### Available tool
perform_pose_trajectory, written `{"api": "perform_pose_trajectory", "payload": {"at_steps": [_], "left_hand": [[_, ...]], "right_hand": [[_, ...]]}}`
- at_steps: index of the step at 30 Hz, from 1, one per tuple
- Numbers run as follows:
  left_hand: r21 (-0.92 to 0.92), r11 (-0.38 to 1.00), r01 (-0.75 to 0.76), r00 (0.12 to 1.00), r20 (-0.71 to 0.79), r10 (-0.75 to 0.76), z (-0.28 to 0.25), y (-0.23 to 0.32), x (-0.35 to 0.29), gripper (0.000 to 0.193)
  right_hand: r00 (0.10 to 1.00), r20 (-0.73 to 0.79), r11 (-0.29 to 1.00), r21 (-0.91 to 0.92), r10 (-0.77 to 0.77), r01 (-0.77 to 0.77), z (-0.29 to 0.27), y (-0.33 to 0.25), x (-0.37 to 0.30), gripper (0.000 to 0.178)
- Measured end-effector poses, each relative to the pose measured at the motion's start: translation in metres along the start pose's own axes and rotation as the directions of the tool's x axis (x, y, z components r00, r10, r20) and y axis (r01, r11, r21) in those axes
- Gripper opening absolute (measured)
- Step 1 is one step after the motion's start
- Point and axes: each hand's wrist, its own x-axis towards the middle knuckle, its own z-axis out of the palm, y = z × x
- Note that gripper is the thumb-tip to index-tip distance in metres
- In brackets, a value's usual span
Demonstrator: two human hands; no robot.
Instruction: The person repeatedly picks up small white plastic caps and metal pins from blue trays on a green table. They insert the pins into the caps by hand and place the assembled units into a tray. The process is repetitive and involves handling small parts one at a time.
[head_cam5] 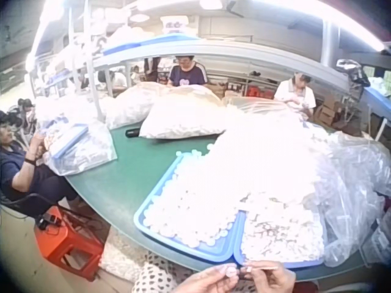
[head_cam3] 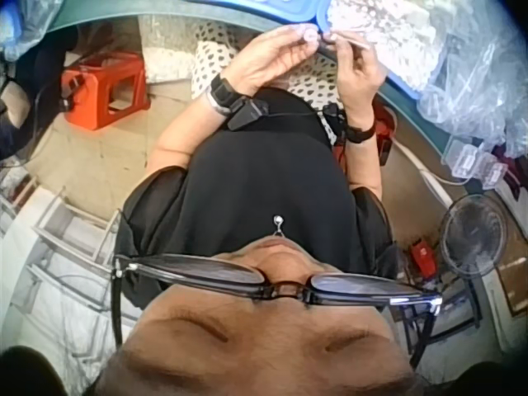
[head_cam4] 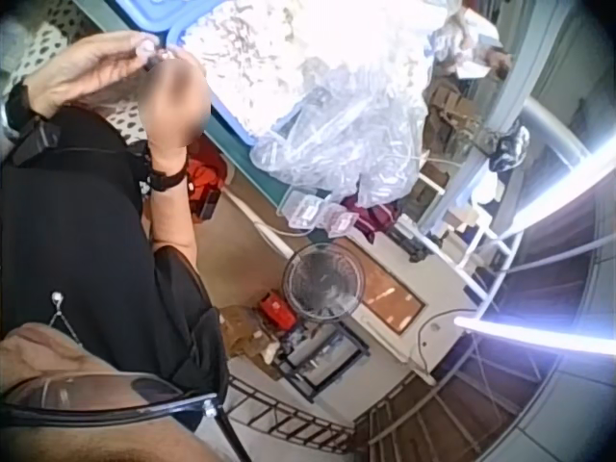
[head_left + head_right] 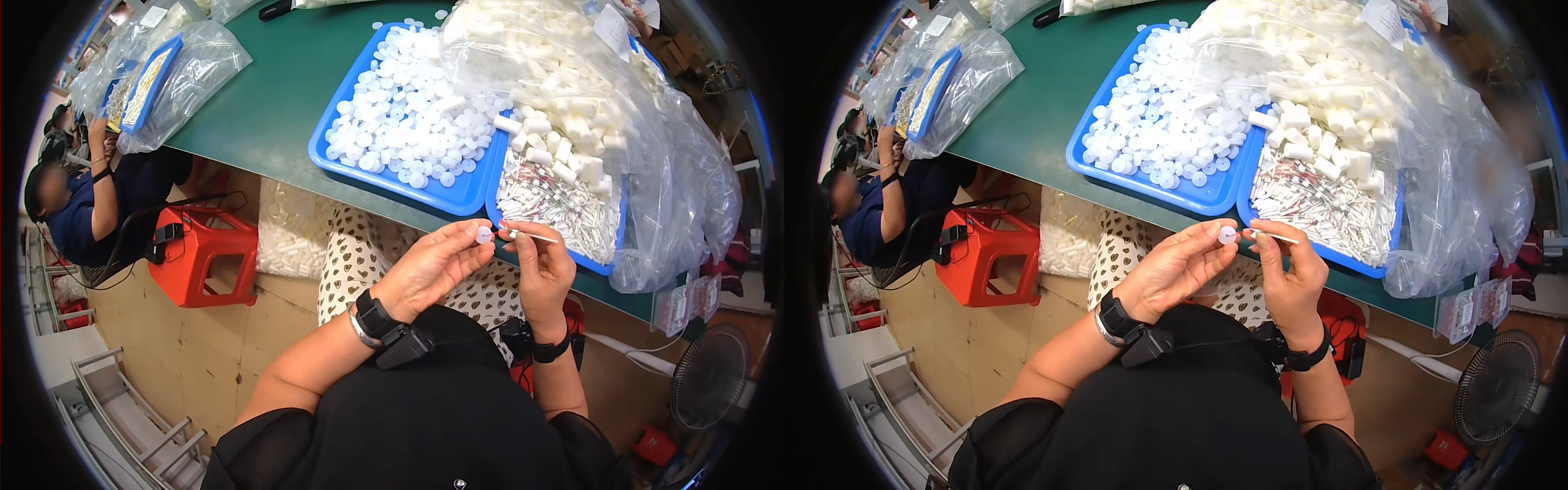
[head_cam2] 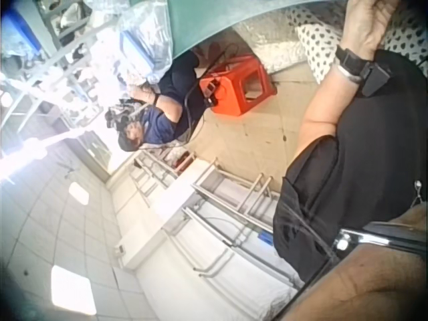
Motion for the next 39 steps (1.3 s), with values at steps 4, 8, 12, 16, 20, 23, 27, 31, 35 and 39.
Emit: {"api": "perform_pose_trajectory", "payload": {"at_steps": [4,8,12,16,20,23,27,31,35,39], "left_hand": [[-0.022,0.999,0.023,1.000,0.008,-0.023,0.002,0.000,0.000,0.028],[-0.008,1.000,0.013,1.000,0.019,-0.013,0.001,0.000,0.001,0.029],[0.010,1.000,0.010,1.000,0.005,-0.010,-0.002,0.001,0.000,0.029],[0.069,0.997,0.021,1.000,-0.021,-0.019,-0.001,0.000,-0.002,0.029],[0.111,0.994,0.012,1.000,-0.029,-0.009,-0.004,-0.005,0.000,0.030],[0.117,0.993,0.007,1.000,0.008,-0.008,-0.006,-0.009,0.002,0.030],[0.037,0.999,0.011,0.999,0.044,-0.012,-0.012,-0.017,0.005,0.031],[0.014,0.999,0.029,0.999,0.034,-0.029,-0.019,-0.020,0.008,0.031],[0.019,0.999,0.036,0.999,-0.013,-0.035,-0.018,-0.017,0.008,0.031],[0.059,0.998,-0.007,0.999,-0.050,0.010,-0.018,-0.012,0.008,0.031]], "right_hand": [[0.991,0.047,0.981,-0.144,-0.123,0.128,-0.001,-0.002,0.000,0.014],[0.944,0.157,0.901,-0.286,-0.290,0.325,-0.002,-0.005,0.004,0.014],[0.971,0.216,0.933,-0.320,-0.098,0.165,-0.009,-0.017,0.006,0.010],[0.950,0.303,0.865,-0.454,-0.076,0.215,-0.014,-0.017,0.007,0.008],[0.964,0.266,0.875,-0.462,-0.020,0.146,-0.010,-0.019,0.006,0.008],[0.954,0.149,0.961,-0.141,0.259,-0.239,-0.004,-0.012,0.000,0.009],[0.909,0.091,0.902,0.118,0.406,-0.414,0.006,0.003,-0.007,0.007],[0.968,0.222,0.851,-0.478,-0.121,0.216,0.005,-0.002,-0.003,0.005],[0.964,0.230,0.870,-0.438,-0.133,0.225,0.003,0.006,-0.001,0.004],[0.946,0.254,0.947,-0.297,0.200,-0.120,0.000,0.002,0.002,0.006]]}}
